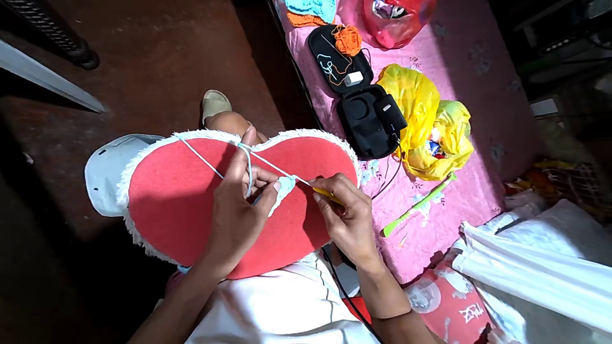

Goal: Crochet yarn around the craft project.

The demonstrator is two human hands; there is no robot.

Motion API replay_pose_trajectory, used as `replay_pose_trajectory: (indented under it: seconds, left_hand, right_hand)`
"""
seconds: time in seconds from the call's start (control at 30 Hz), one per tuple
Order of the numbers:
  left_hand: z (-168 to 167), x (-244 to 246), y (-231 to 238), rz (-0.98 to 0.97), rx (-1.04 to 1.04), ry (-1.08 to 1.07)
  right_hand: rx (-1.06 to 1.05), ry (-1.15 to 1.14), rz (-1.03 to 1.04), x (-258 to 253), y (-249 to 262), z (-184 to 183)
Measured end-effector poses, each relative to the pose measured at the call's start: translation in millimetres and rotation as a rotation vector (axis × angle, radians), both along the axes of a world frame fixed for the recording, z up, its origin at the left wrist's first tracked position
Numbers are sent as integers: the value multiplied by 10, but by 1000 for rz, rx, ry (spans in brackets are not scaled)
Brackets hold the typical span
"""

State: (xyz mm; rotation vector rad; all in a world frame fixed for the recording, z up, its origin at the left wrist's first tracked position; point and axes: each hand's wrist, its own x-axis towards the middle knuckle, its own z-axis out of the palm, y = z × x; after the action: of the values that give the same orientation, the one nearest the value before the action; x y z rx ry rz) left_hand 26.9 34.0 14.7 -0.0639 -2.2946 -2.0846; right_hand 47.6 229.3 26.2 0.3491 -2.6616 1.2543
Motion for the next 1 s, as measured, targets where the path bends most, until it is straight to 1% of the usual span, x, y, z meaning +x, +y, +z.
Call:
replay_pose_trajectory:
  seconds: [0.13, 0.27, 0.33, 0.4, 0.5, 0.57, 0.6, 0.63, 0.67, 0.7, 0.77, 0.8, 0.83, 0.87, 0.9, 0.93, 1.0]
  left_hand:
    - [-8, 21, 25, -21, -31, 22]
    - [-19, 35, 35, -30, -45, 40]
    - [-12, 39, 44, -33, -35, 28]
    - [7, 38, 47, -44, -4, -7]
    - [50, 19, 27, -68, 69, -84]
    - [60, 5, 3, -77, 119, -115]
    - [60, 4, -4, -77, 131, -120]
    - [57, 4, -4, -70, 136, -117]
    - [45, 9, 5, -52, 117, -103]
    - [29, 23, 28, -23, 58, -77]
    - [-19, 69, 84, 34, -141, 53]
    - [-47, 95, 109, 51, -226, 149]
    - [-76, 117, 132, 64, -286, 246]
    - [-104, 134, 152, 77, -319, 330]
    - [-125, 144, 167, 88, -344, 393]
    - [-135, 149, 172, 92, -352, 430]
    - [-146, 154, 162, 75, -300, 408]
  right_hand:
    - [-91, -27, 35, -36, -7, -40]
    - [-173, -140, 53, -61, -26, -35]
    - [-247, -213, 75, -77, -46, -9]
    - [-413, -302, 117, -102, -79, 28]
    - [-737, -457, 203, -155, -108, 45]
    - [-846, -517, 242, -185, -96, 37]
    - [-839, -512, 254, -196, -85, 36]
    - [-769, -468, 259, -198, -73, 36]
    - [-624, -376, 251, -192, -67, 37]
    - [-431, -257, 224, -180, -73, 36]
    - [-31, -32, 122, -149, -117, 35]
    - [112, 43, 73, -137, -149, 45]
    - [197, 82, 35, -130, -181, 54]
    - [227, 97, 7, -132, -212, 56]
    - [200, 81, -6, -139, -234, 50]
    - [115, 20, 4, -151, -243, 49]
    - [-203, -229, 81, -201, -206, 84]
